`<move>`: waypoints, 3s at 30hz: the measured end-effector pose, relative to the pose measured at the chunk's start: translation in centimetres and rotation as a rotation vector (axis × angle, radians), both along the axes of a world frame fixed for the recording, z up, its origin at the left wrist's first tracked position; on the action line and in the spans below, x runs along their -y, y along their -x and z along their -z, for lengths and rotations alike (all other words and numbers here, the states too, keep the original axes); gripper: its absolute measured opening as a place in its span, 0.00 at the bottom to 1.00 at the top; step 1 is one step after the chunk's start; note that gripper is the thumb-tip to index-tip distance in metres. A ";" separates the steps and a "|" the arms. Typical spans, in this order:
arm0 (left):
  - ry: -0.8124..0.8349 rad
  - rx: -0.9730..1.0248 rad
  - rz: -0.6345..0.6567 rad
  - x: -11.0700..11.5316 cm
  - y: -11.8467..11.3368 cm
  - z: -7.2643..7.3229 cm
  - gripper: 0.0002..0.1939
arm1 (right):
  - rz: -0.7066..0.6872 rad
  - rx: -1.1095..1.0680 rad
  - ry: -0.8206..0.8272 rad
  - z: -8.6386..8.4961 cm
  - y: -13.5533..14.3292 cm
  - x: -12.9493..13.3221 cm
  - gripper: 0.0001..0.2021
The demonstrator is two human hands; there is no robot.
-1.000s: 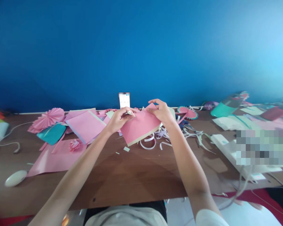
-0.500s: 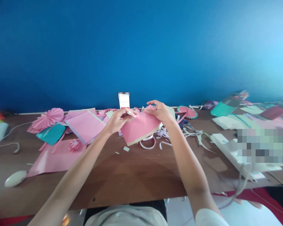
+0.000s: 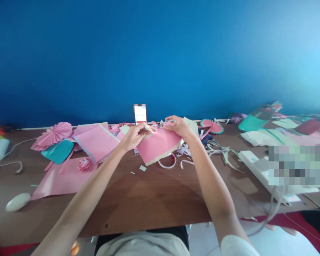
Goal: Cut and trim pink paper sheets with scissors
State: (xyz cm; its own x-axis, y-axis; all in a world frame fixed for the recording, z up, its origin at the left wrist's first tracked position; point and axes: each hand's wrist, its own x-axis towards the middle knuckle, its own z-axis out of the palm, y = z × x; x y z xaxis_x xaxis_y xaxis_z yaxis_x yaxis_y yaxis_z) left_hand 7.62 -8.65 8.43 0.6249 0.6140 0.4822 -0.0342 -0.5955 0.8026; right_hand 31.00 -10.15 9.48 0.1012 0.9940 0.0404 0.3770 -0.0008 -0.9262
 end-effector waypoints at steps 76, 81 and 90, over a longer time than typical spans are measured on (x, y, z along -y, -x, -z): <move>0.093 -0.011 -0.021 -2.0 -0.8 3.7 0.14 | -0.023 0.379 -0.525 0.0 0.0 0.0 0.19; 0.159 -0.009 -0.108 -1.7 -0.7 3.2 0.12 | 0.087 0.576 -0.641 -0.2 0.7 0.2 0.22; 0.131 0.021 -0.153 -1.6 -0.6 3.1 0.10 | 0.091 0.880 -0.759 -1.8 3.5 2.6 0.15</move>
